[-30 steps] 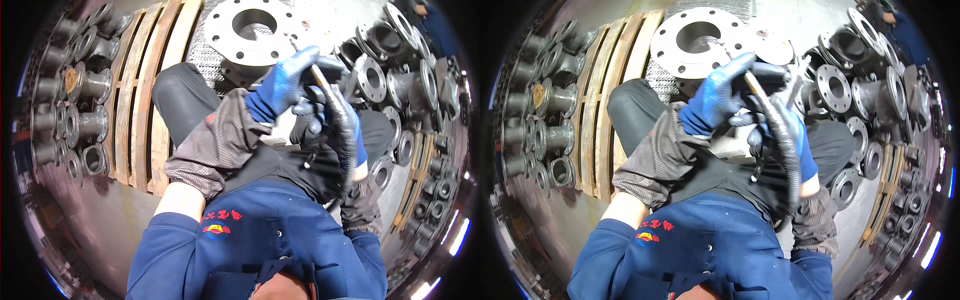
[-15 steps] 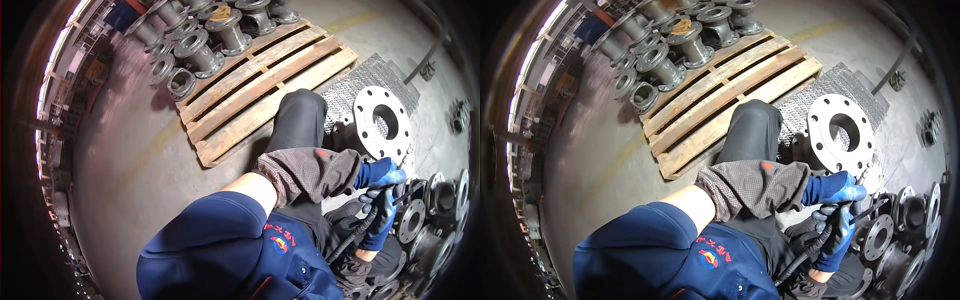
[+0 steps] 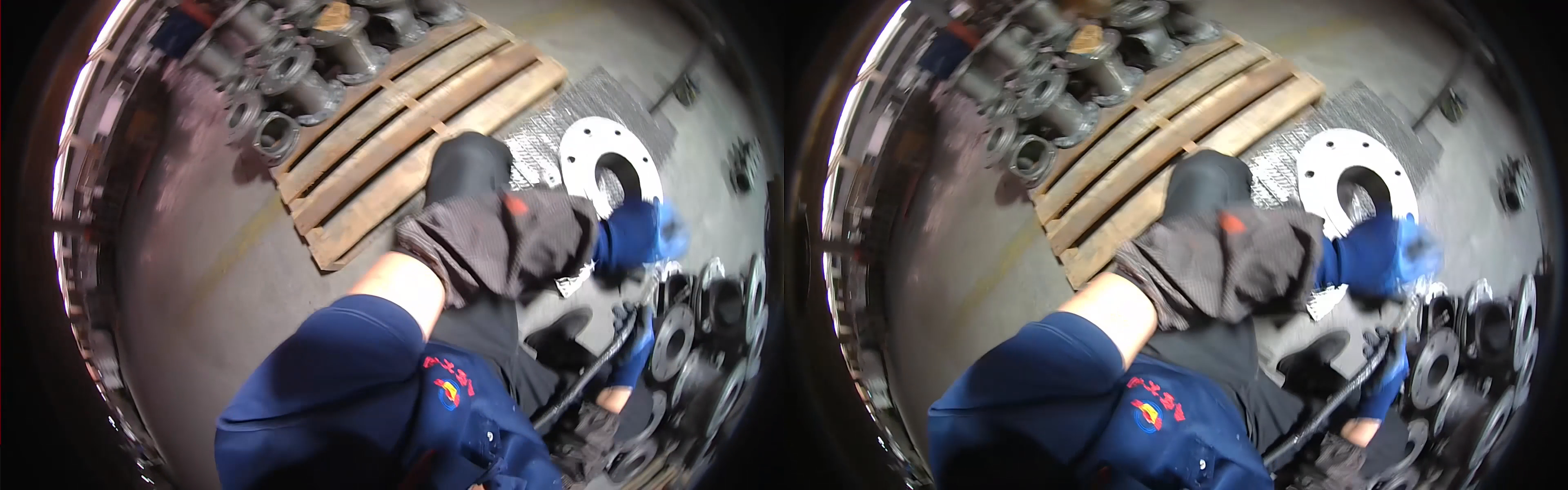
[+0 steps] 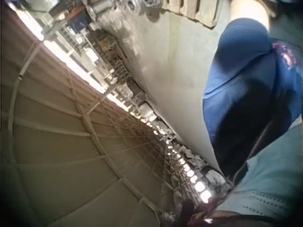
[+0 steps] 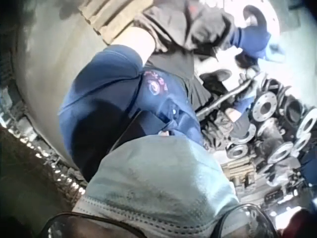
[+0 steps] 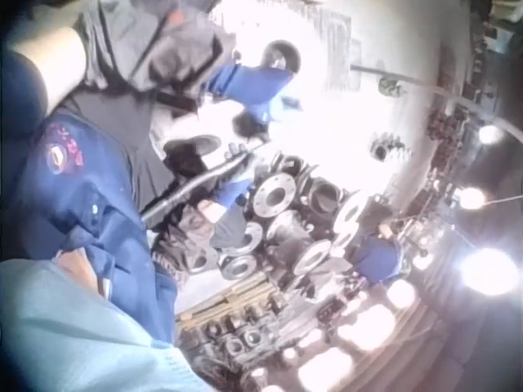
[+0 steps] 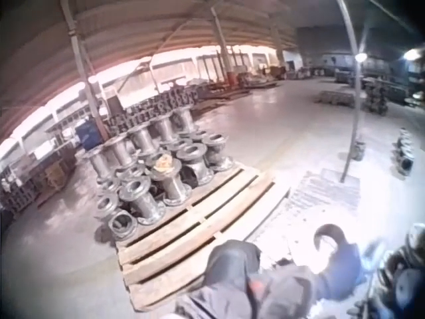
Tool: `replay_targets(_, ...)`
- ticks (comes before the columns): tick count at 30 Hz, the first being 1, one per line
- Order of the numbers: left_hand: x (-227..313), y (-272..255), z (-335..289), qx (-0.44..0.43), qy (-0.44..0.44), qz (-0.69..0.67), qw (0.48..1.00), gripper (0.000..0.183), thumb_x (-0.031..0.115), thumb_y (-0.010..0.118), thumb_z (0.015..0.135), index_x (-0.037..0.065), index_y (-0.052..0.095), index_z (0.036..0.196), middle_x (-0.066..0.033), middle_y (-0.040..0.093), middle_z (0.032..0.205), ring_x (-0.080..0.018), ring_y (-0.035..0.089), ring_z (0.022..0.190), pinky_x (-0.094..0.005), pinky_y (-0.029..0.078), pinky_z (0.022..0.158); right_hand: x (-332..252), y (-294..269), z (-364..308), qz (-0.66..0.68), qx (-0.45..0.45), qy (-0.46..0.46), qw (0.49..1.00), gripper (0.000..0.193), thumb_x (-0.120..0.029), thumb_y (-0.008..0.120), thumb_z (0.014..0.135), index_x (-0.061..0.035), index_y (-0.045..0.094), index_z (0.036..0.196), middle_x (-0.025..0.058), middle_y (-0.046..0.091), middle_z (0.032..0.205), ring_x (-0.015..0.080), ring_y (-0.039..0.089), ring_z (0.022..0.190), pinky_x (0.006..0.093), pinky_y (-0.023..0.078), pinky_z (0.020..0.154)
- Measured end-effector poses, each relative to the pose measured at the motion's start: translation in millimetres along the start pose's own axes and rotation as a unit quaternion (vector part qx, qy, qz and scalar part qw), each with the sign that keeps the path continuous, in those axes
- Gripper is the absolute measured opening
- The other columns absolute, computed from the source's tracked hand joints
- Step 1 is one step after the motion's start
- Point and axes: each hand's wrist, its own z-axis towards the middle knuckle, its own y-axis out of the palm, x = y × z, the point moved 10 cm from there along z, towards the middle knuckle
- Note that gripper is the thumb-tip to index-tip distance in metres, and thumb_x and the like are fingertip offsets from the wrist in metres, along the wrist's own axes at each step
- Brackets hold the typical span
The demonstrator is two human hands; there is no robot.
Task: The person uses a file to remove burrs from the interior and exterior surfaces of large metal valve components, handling them by hand and rotating them to reach all edges.
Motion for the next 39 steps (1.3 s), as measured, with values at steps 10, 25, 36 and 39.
replay_targets(10, -138, -199, 26, -0.003, -0.118, 0.069, 0.991, 0.053, 0.048, 0.047, 0.094, 0.003, 0.059, 0.120, -0.0068, 0.063, 0.103, -0.0142, 0.059, 0.089, -0.0251, 0.045, 0.086, -77, 78, 38, -0.216, -0.076, -0.099, 0.968, 0.041, -0.036, 0.046, 0.097, 0.0009, 0.063, 0.097, 0.0086, 0.065, 0.079, 0.0140, 0.061, 0.061, 0.0271, 0.051, 0.056)
replay_targets(25, -166, -112, -7, -0.099, -0.387, -0.319, 0.859, 0.045, 0.031, 0.040, 0.098, -0.001, 0.049, 0.128, -0.0157, 0.059, 0.120, -0.0245, 0.061, 0.106, -0.0369, 0.050, 0.093, -95, 141, 25, -0.215, -0.097, -0.095, 0.967, 0.034, -0.031, 0.048, 0.096, -0.0015, 0.060, 0.084, -0.0038, 0.050, 0.062, 0.0039, 0.043, 0.050, 0.0196, 0.034, 0.046)
replay_targets(36, -57, -82, -1, -0.177, 0.036, -0.018, 0.983, 0.049, 0.029, 0.038, 0.095, -0.010, 0.053, 0.119, -0.0232, 0.059, 0.111, -0.0318, 0.062, 0.098, -0.0351, 0.049, 0.086, -106, 97, -1, -0.524, -0.021, -0.423, 0.739, 0.033, -0.001, 0.043, 0.088, 0.0049, 0.050, 0.119, 0.0186, 0.063, 0.088, 0.0258, 0.062, 0.070, 0.0321, 0.050, 0.065)
replay_targets(39, -45, -66, 4, -0.190, 0.009, -0.022, 0.982, 0.054, 0.034, 0.051, 0.091, -0.009, 0.051, 0.122, -0.0211, 0.058, 0.112, -0.0288, 0.061, 0.100, -0.0346, 0.049, 0.086, -102, 74, 7, -0.444, 0.024, -0.315, 0.839, 0.027, -0.011, 0.044, 0.094, 0.0049, 0.053, 0.114, 0.0193, 0.064, 0.091, 0.0265, 0.063, 0.081, 0.0326, 0.049, 0.074)
